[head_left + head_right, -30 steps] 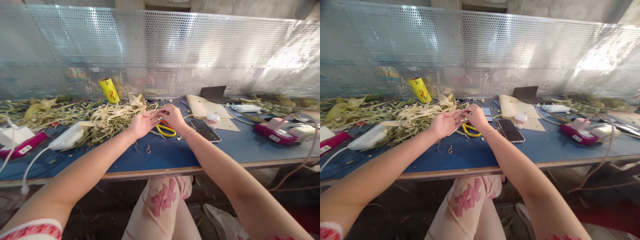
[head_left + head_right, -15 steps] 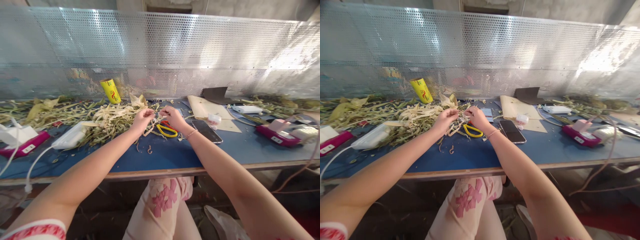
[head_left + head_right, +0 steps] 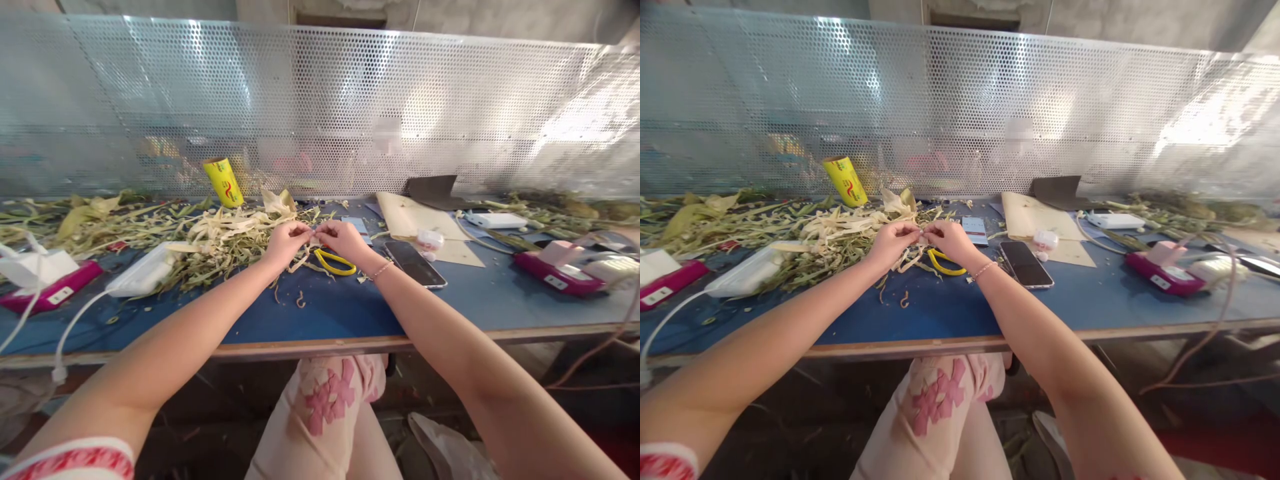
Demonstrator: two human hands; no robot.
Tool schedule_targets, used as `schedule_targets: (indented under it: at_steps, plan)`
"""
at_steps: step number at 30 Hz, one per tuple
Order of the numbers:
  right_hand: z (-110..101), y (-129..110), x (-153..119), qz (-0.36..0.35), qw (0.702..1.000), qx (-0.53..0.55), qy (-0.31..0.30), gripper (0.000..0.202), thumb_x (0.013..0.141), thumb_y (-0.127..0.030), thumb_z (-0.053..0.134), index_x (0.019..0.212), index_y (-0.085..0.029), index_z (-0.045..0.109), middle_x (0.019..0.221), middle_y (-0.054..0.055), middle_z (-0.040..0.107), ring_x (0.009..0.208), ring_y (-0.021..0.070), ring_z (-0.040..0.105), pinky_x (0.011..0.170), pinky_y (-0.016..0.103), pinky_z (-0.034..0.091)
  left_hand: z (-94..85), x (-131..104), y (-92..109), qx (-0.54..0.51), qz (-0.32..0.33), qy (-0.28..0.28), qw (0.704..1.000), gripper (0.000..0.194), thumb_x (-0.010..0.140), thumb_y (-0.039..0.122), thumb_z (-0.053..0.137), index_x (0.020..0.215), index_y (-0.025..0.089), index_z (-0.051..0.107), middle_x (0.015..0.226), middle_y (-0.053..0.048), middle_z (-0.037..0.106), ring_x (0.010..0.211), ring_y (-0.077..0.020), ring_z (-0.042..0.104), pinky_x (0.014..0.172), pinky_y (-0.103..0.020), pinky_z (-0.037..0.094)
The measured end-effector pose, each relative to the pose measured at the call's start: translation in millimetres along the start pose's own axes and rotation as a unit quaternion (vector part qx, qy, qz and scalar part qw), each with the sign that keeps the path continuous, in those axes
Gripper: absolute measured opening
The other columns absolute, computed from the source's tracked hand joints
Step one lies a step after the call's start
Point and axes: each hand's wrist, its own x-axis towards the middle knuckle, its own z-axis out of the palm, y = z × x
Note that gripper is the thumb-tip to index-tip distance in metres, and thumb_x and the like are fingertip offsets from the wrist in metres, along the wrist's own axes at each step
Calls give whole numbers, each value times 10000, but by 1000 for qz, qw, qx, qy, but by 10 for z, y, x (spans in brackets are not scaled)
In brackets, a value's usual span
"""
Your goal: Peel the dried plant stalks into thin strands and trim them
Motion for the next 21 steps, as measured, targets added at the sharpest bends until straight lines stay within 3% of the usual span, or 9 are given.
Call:
schedule_targets:
  at_steps: [5,17,21]
  plan:
    - [17,6,12,42,997,66,-1,107,643,-254,578,655,-148,580,602,-9,579,549,87,480,560,230,391,10,-3,6,7,-6,-3,1000,130,608,269,655,632,150,609,584,2,593,567,-111,525,602,-259,420]
    - [36,3,17,63,986,154,-3,158,606,-287,644,659,-164,560,586,-16,579,551,90,507,551,239,417,6,-13,43,-4,3,-14,1000,102,639,252,631,648,155,602,561,15,572,549,-109,511,581,-247,405]
    - [33,6,17,58,986,154,10,141,611,-278,643,648,-163,570,586,-12,583,545,90,502,558,242,419,21,-14,38,-36,-22,-16,999,129,649,271,637,638,153,586,549,18,561,547,-106,507,596,-252,413]
